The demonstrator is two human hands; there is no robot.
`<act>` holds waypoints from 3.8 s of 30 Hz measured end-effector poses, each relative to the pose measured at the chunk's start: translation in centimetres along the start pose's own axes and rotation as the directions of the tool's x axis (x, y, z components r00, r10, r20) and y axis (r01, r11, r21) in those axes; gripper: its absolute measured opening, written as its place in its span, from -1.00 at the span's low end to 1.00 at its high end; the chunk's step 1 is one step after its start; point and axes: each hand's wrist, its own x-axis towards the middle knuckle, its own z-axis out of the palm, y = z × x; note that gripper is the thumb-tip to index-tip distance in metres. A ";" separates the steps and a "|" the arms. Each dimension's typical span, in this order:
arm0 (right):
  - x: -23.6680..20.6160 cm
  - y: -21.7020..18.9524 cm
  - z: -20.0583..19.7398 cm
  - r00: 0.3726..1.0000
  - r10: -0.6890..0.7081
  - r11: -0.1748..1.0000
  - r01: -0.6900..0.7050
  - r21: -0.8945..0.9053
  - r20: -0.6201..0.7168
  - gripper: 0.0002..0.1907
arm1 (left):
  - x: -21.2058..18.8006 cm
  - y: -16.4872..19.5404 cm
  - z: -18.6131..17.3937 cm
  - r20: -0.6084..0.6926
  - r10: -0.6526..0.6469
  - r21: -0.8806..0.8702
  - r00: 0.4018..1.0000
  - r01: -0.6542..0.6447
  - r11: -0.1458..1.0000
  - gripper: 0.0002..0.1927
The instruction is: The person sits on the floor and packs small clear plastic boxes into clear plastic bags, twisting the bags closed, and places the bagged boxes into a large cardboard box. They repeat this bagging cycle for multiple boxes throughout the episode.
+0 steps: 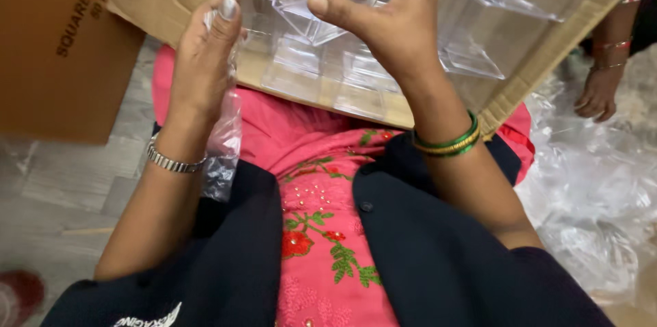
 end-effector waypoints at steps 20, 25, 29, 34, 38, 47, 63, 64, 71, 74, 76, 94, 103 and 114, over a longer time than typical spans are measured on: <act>-0.7 6.1 2.4 0.874 0.374 0.874 -0.444 0.198 0.310 -0.24 | 0.4 -3.2 2.0 0.043 0.506 0.445 0.862 -0.470 0.762 -0.76; -3.1 3.4 0.1 0.851 0.340 0.851 -0.460 0.254 0.401 -0.18 | 1.3 -1.8 2.0 0.138 0.147 -0.123 0.980 -0.130 0.984 -0.73; -4.3 2.2 -1.3 0.871 0.317 0.839 -0.442 0.317 0.376 -0.02 | 1.5 -0.8 2.0 0.304 0.013 0.046 0.953 -0.029 0.999 -0.76; -5.9 1.8 -1.6 0.893 0.169 0.850 -0.347 0.397 0.418 0.03 | 0.7 -1.6 2.9 0.573 0.053 -0.167 0.818 0.053 0.985 -0.52; -7.1 1.0 -2.1 0.941 0.254 0.809 -0.332 0.484 0.222 0.11 | 0.3 -2.2 3.8 0.519 -0.047 -0.272 0.854 0.217 0.937 -0.41; -8.0 0.2 -0.1 0.959 0.230 0.955 -0.255 0.151 0.167 0.04 | -0.8 -2.9 6.2 0.435 0.044 -0.349 0.900 0.123 0.929 -0.40; -8.7 -0.1 -0.6 0.937 0.222 0.941 -0.278 0.190 0.271 0.14 | -1.7 -4.2 6.5 0.426 0.235 -0.219 0.874 -0.153 0.964 -0.40; -8.7 -0.1 -0.6 0.927 0.255 0.934 -0.310 0.179 0.276 0.15 | -1.7 -4.4 6.3 0.441 0.198 -0.278 0.876 -0.076 0.958 -0.41; -9.0 0.8 -1.1 0.872 0.180 0.913 -0.320 0.252 0.455 -0.12 | -2.3 -5.3 2.3 0.582 0.067 -0.409 0.810 0.221 0.885 -0.39; -8.6 1.2 -1.2 0.873 0.191 0.954 -0.273 0.125 0.449 -0.24 | -1.8 -6.4 0.9 0.557 -0.043 -0.350 0.829 0.282 0.893 -0.39; -7.2 1.6 -0.8 0.927 0.187 0.967 -0.231 0.103 0.325 -0.26 | -1.0 -6.7 0.5 0.393 -0.062 -0.293 0.917 0.189 0.937 -0.48; -3.3 6.2 4.7 0.886 -0.379 0.717 0.464 -0.519 0.269 -0.50 | -1.5 -2.4 1.5 0.109 0.140 0.234 0.984 -0.163 0.959 -0.51; -8.1 2.6 -0.1 0.977 0.150 0.889 -0.200 0.411 0.150 -0.90 | -3.8 2.1 5.0 0.513 0.112 -0.077 0.851 -0.084 0.994 -0.28; -9.5 2.0 -3.2 0.984 0.162 0.908 -0.120 0.402 -0.070 -0.80 | -3.3 -0.2 9.3 0.391 0.208 -0.025 0.897 -0.216 0.976 -0.80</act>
